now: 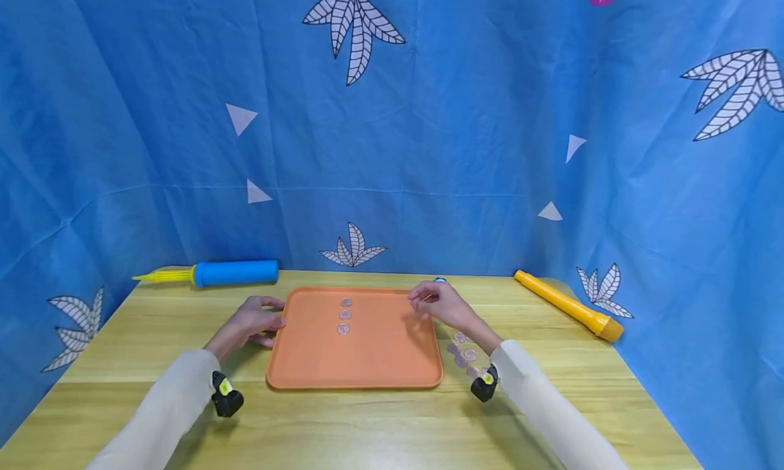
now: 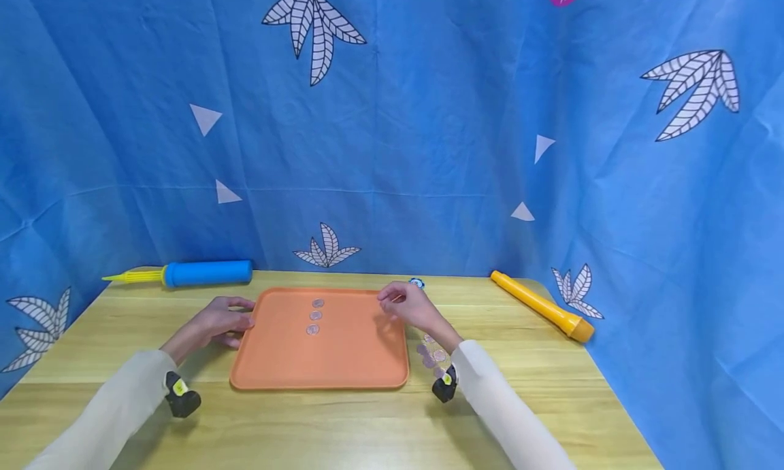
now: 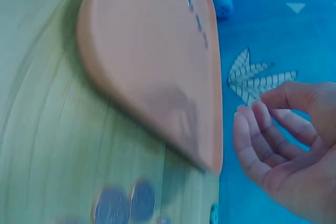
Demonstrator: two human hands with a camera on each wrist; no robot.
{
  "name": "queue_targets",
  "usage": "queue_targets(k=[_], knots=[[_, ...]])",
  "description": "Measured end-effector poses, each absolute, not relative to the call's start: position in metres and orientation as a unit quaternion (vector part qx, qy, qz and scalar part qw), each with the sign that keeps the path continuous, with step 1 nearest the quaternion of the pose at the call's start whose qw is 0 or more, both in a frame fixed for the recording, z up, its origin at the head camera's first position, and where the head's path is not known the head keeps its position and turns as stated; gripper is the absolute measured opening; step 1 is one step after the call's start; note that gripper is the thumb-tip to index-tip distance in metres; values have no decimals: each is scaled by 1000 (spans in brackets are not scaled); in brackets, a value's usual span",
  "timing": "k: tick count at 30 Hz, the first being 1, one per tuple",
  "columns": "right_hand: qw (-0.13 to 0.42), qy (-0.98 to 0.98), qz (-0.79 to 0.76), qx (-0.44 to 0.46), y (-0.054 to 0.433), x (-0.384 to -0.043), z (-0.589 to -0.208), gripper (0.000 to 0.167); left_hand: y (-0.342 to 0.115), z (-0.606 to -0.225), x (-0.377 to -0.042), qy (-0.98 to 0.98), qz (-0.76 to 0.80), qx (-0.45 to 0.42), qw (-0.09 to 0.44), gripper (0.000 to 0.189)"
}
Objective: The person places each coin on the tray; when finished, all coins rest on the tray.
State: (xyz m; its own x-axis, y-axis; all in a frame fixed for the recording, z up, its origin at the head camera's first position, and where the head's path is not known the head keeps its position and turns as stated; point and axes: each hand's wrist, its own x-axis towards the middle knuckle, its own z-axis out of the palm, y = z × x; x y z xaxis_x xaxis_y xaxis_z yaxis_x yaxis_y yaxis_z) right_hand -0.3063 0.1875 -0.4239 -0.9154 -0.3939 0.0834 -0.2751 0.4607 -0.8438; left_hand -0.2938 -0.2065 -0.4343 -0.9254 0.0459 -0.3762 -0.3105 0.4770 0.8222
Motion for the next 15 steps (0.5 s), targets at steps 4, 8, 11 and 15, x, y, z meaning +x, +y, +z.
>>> queue_targets(k=[4, 8, 11, 15], knots=[[46, 847, -486, -210, 209, -304, -427, 24, -207, -435, -293, 839, 508, -76, 178, 55], [27, 860, -464, -209, 231, -300, -429, 23, -207, -436, -293, 836, 514, -71, 177, 55], [21, 868, -453, -203, 245, -297, -431, 23, -207, -436, -294, 836, 515, -72, 177, 55], [4, 879, -436, -193, 262, -296, -433, 22, -208, -437, -294, 835, 516, -72, 177, 55]])
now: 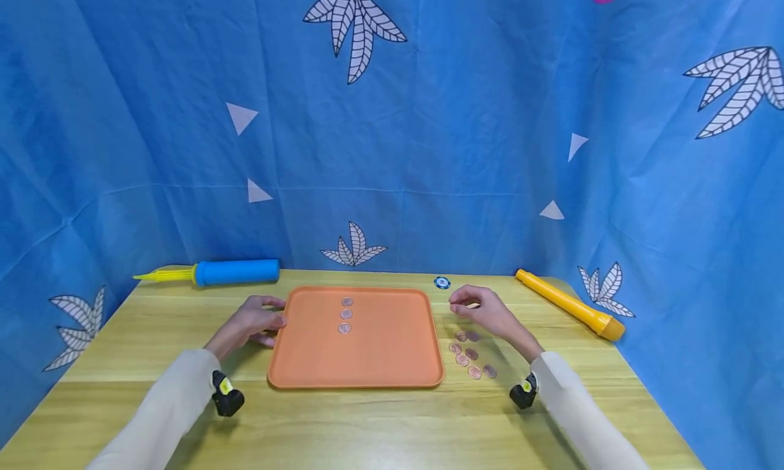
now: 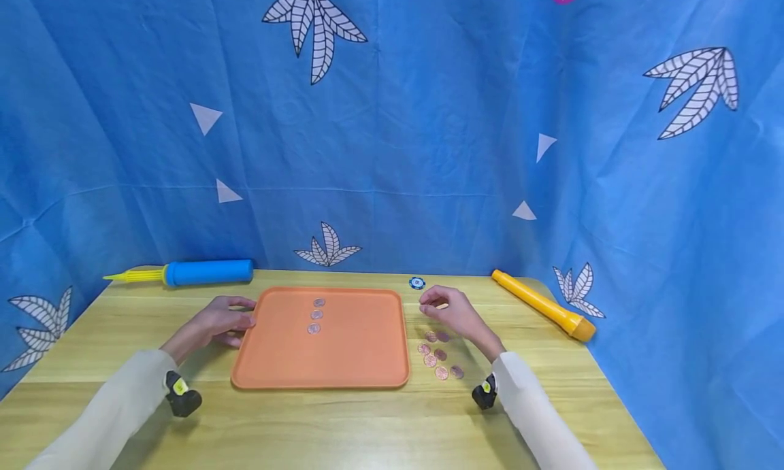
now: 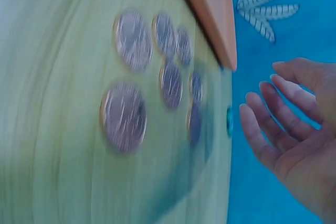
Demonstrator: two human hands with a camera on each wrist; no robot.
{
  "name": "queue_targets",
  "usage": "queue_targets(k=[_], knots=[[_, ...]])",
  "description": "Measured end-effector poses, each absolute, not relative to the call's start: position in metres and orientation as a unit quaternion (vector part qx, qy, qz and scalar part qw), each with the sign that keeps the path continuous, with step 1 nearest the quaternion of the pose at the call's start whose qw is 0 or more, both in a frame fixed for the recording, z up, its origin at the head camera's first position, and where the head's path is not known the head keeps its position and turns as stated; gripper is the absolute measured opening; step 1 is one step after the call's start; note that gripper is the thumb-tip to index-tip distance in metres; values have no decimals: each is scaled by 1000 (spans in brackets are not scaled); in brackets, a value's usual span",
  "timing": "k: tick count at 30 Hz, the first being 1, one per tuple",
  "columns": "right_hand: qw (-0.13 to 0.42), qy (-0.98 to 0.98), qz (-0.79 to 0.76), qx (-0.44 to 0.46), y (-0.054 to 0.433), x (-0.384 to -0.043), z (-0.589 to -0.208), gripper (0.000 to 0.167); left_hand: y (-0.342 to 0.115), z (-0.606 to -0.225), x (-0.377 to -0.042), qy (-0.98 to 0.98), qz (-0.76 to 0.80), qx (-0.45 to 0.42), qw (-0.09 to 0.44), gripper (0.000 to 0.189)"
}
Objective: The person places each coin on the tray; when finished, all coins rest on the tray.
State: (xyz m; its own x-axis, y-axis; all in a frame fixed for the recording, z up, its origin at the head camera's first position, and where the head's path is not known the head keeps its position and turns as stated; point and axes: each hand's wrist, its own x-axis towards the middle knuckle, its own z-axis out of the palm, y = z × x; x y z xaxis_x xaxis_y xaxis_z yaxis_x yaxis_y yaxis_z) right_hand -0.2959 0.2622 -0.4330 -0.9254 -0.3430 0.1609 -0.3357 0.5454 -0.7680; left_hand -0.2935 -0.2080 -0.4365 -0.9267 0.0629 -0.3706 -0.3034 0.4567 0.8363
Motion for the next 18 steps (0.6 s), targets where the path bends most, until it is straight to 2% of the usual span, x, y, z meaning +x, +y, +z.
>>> queue_targets(k=[10, 14, 18], knots=[[15, 880, -435, -190, 299, -300, -445, 28, -208, -437, -293, 839, 508, -78, 181, 56], [44, 869, -441, -219, 310, -299, -449, 32, -208, -436, -293, 838, 509, -78, 182, 56], [97, 862, -440, -232, 320, -297, -451, 38, -208, -436, -294, 839, 508, -78, 182, 55]])
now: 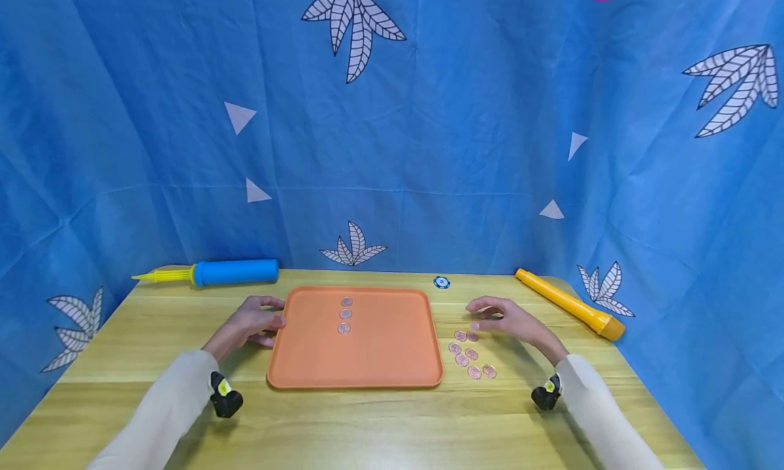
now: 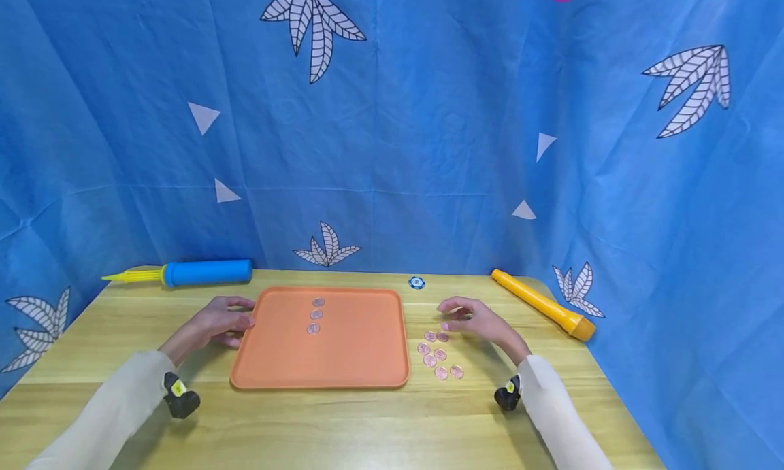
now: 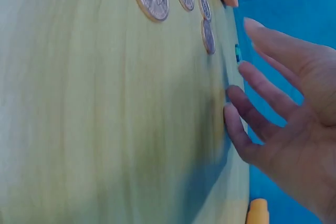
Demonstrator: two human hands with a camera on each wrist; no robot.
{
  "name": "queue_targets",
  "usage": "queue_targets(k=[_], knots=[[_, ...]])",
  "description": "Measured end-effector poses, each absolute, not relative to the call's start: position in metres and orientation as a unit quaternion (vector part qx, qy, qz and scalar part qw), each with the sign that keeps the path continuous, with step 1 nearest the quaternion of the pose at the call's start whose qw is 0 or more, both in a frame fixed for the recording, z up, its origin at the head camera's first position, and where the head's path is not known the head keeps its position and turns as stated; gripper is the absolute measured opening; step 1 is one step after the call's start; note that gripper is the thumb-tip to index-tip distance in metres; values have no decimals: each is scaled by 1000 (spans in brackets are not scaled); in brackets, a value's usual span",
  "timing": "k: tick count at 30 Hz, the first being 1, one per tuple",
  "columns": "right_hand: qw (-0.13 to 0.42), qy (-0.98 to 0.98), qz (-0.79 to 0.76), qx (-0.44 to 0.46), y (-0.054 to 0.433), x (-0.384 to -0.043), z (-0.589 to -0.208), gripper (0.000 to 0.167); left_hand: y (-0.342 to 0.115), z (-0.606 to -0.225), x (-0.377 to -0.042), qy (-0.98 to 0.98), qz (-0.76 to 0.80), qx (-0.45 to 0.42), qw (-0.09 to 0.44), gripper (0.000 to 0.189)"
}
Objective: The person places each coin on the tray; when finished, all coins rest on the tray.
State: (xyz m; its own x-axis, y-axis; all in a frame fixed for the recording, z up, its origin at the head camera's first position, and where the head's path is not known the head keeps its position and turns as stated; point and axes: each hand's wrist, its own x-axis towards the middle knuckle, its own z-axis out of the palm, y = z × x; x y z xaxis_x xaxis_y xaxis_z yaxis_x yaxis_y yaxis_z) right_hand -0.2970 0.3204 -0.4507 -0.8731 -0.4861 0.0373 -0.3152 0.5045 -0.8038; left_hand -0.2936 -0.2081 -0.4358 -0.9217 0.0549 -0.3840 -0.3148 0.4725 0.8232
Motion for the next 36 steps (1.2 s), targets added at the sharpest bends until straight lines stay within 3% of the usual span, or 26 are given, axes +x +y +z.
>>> queue_targets(k=[4, 13, 22, 36], knots=[[130, 867, -419, -235, 327, -294, -455, 43, -208, -436, -294, 839, 506, -78, 182, 56], [150, 866, -411, -242, 336, -292, -467, 40, -209, -436, -294, 837, 514, -62, 177, 56], [115, 864, -402, -282, 328, -294, -471, 30, -209, -436, -292, 839, 509, -64, 179, 57], [105, 863, -412, -274, 323, -294, -471, 19, -209, -435, -290, 838, 512, -56, 177, 55]])
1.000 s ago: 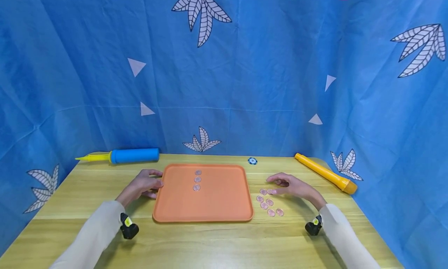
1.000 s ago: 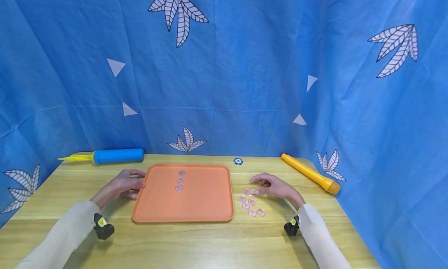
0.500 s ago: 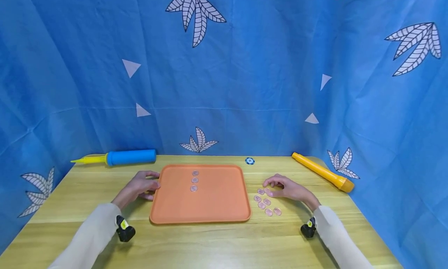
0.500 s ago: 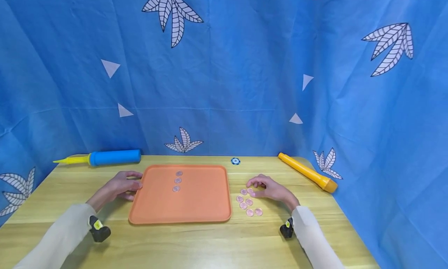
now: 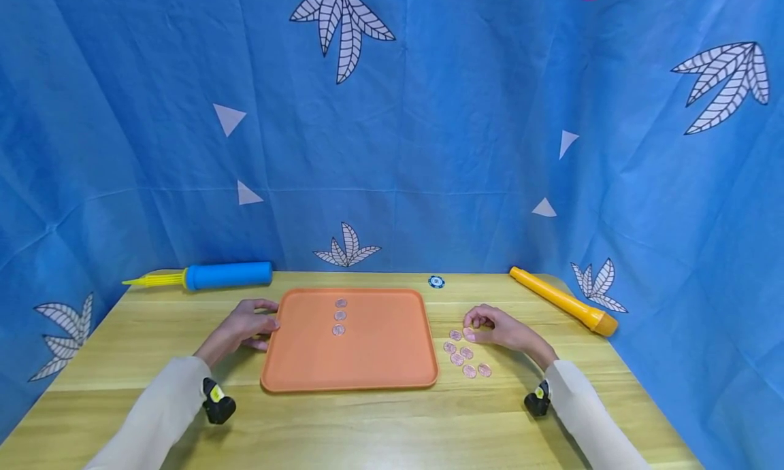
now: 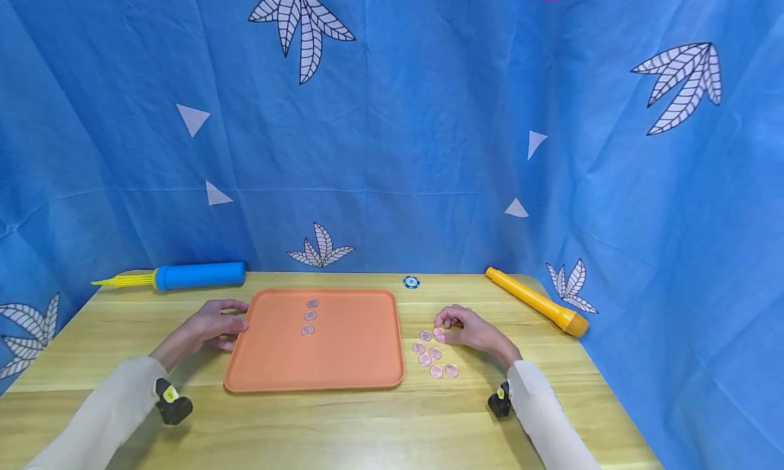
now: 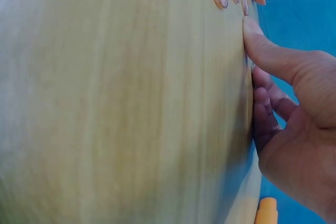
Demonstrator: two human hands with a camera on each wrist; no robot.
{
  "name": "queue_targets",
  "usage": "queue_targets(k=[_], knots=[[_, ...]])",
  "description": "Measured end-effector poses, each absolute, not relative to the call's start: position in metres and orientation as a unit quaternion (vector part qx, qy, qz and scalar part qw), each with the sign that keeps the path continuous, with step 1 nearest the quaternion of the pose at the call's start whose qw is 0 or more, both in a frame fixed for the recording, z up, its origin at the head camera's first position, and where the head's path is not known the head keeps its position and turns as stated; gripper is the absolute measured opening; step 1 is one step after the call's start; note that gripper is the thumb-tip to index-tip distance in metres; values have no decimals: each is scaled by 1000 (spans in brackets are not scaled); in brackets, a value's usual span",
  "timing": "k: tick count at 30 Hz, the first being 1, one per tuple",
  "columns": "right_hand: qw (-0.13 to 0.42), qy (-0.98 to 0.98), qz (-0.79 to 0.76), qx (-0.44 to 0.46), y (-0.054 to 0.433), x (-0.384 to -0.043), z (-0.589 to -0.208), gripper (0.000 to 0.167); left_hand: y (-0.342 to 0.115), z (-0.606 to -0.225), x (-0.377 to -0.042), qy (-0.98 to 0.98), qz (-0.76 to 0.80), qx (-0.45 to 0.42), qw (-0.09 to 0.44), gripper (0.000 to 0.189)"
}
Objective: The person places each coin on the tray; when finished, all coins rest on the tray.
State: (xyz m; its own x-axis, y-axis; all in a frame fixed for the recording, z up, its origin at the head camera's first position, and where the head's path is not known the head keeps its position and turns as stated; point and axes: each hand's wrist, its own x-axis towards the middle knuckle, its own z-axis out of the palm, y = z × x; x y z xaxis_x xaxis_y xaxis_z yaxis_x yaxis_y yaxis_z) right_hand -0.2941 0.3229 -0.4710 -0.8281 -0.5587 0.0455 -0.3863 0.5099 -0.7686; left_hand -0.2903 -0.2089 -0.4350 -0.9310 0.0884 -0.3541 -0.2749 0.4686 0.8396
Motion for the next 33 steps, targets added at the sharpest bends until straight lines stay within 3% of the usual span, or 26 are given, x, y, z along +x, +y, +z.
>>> queue_targets(k=[7, 21, 33], knots=[[94, 864, -421, -262, 320, -291, -470, 15, -209, -436, -291, 839, 511, -55, 180, 55], [5, 904, -379, -196, 310, -295, -460, 3, -206, -435, -291, 836, 516, -47, 180, 55], [-24, 901, -346, -260, 266, -289, -437, 5, -208, -434, -289, 841, 510, -50, 175, 55]])
